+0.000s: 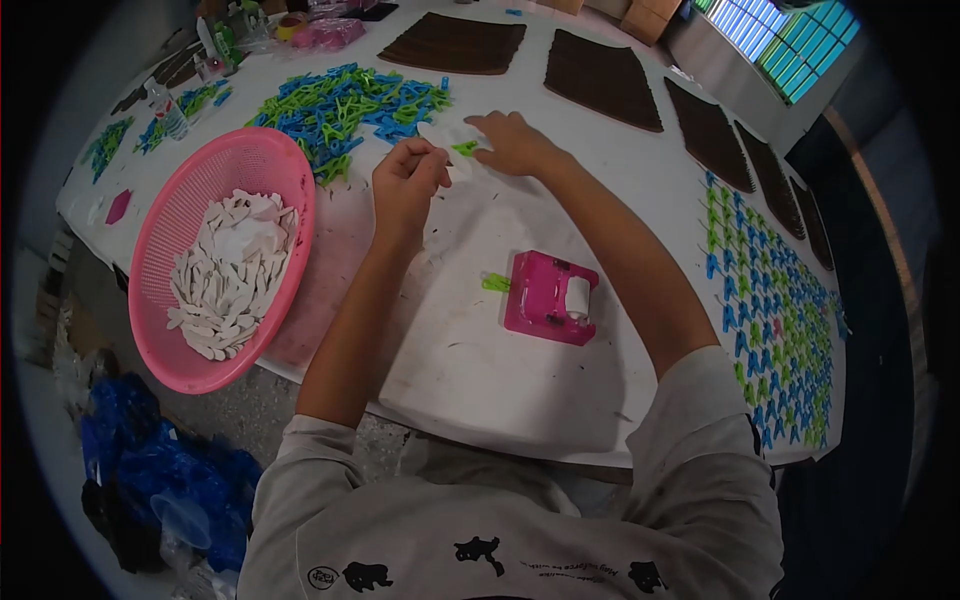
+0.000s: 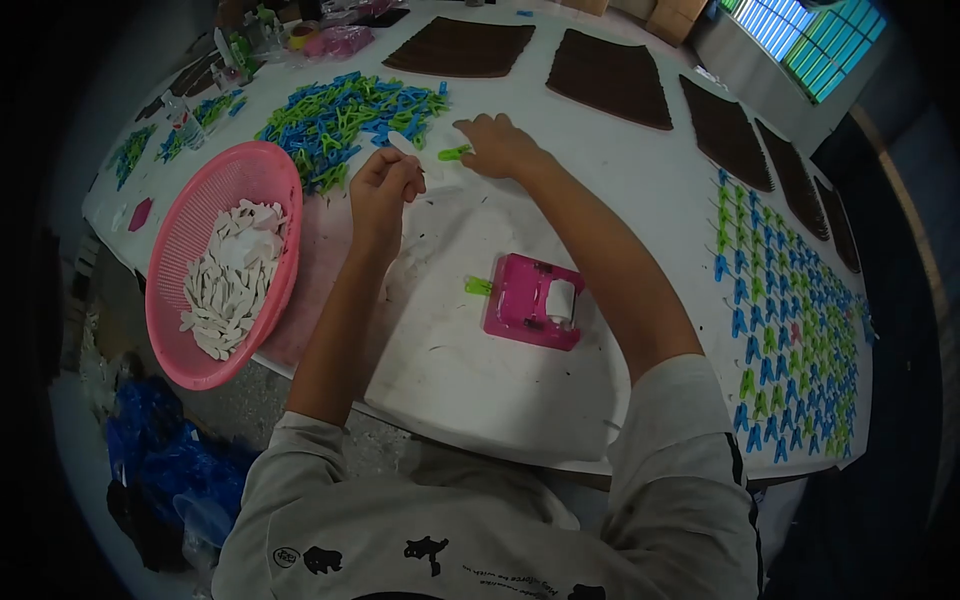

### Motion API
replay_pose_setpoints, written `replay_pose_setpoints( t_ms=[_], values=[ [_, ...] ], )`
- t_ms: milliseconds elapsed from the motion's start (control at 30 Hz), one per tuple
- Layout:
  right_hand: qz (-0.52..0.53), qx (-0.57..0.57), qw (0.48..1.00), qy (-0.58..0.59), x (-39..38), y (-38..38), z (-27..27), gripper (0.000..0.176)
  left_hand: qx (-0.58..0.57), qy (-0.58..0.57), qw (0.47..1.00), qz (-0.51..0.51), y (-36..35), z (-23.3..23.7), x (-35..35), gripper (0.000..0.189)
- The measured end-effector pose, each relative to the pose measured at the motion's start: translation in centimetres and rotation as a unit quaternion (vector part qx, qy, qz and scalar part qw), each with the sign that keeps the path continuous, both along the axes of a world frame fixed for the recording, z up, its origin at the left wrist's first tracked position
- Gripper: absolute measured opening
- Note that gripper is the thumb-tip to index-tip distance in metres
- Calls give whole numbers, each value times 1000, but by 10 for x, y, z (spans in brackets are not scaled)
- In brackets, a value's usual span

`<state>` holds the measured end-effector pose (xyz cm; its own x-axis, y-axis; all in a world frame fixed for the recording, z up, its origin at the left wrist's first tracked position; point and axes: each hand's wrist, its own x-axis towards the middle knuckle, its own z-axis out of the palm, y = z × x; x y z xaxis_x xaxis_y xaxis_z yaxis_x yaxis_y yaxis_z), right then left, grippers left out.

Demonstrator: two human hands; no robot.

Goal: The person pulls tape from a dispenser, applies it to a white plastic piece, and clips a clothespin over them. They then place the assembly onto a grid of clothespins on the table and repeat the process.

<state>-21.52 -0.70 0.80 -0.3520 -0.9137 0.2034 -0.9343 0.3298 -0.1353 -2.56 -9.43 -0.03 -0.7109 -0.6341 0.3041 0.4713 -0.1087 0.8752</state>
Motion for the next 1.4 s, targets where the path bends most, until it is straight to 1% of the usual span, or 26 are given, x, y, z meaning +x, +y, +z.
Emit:
replay_pose_setpoints(
  t_ms=[33,100,167,233,300,333,367,400,467,533,567,600,633,667,733,767,867,933,967,1033,1067,1133,1200,1267,1400],
  values=[
    [3,-2,1000,4,-2,-9,-10,50,20,3,1000,-11,-1,-2,-1,5],
    [-9,95,995,17,-5,-23,-25,43,38,6,999,-20,-1,0,2,5],
    [-6,108,994,3,-8,-27,-16,40,61,-8,998,-28,4,5,3,6],
    [-6,127,992,-18,-7,-18,-8,37,61,-12,997,-36,6,6,4,8],
    [-68,55,994,-67,1,5,5,29,64,-14,997,-49,10,6,4,9],
    [-71,59,993,-69,3,20,8,29,50,-17,997,-51,11,6,4,11],
    [-63,-49,991,-105,6,38,10,28,34,-19,998,-53,13,8,5,13],
    [-54,-156,976,-140,9,58,12,28,38,-19,998,-55,15,9,6,13],
    [-84,-242,946,-201,35,103,25,26,-2,-39,996,-81,23,14,10,16],
    [-126,-290,901,-299,68,146,36,24,-10,-41,994,-103,30,16,11,16],
    [-135,-288,899,-300,85,162,37,24,-22,-44,991,-122,36,16,11,16],
    [-132,-323,883,-313,102,176,36,22,-20,-49,990,-132,42,17,13,16],
    [-129,-360,865,-325,115,188,35,21,-43,-47,987,-150,48,18,15,15],
    [-140,-364,861,-327,128,198,34,21,-67,-46,982,-169,54,19,17,15],
    [-145,-402,828,-364,146,212,31,22,-89,-37,979,-182,66,17,21,15],
    [-152,-406,823,-366,152,214,29,22,-110,-22,977,-183,72,16,24,15],
    [-149,-439,815,-347,163,218,24,23,-110,-27,975,-193,87,15,31,13],
    [-125,-399,830,-368,161,221,22,26,-125,-29,972,-198,91,11,30,15],
    [-129,-404,827,-370,161,222,19,26,-133,-21,972,-191,93,9,29,16],
    [-90,-426,826,-359,160,219,15,27,-145,-23,968,-206,93,7,29,17],
    [-91,-427,824,-361,161,218,15,27,-154,-25,964,-216,94,6,29,19],
    [-112,-384,845,-356,165,218,19,27,-155,-30,964,-214,96,5,31,20],
    [-110,-386,842,-360,165,217,18,27,-155,-34,964,-214,98,5,31,21],
    [-108,-387,840,-364,165,216,14,27,-216,-39,954,-203,97,5,31,22],
    [-97,-405,827,-377,164,212,8,26,-215,-22,960,-180,101,2,29,22]
  ],
)
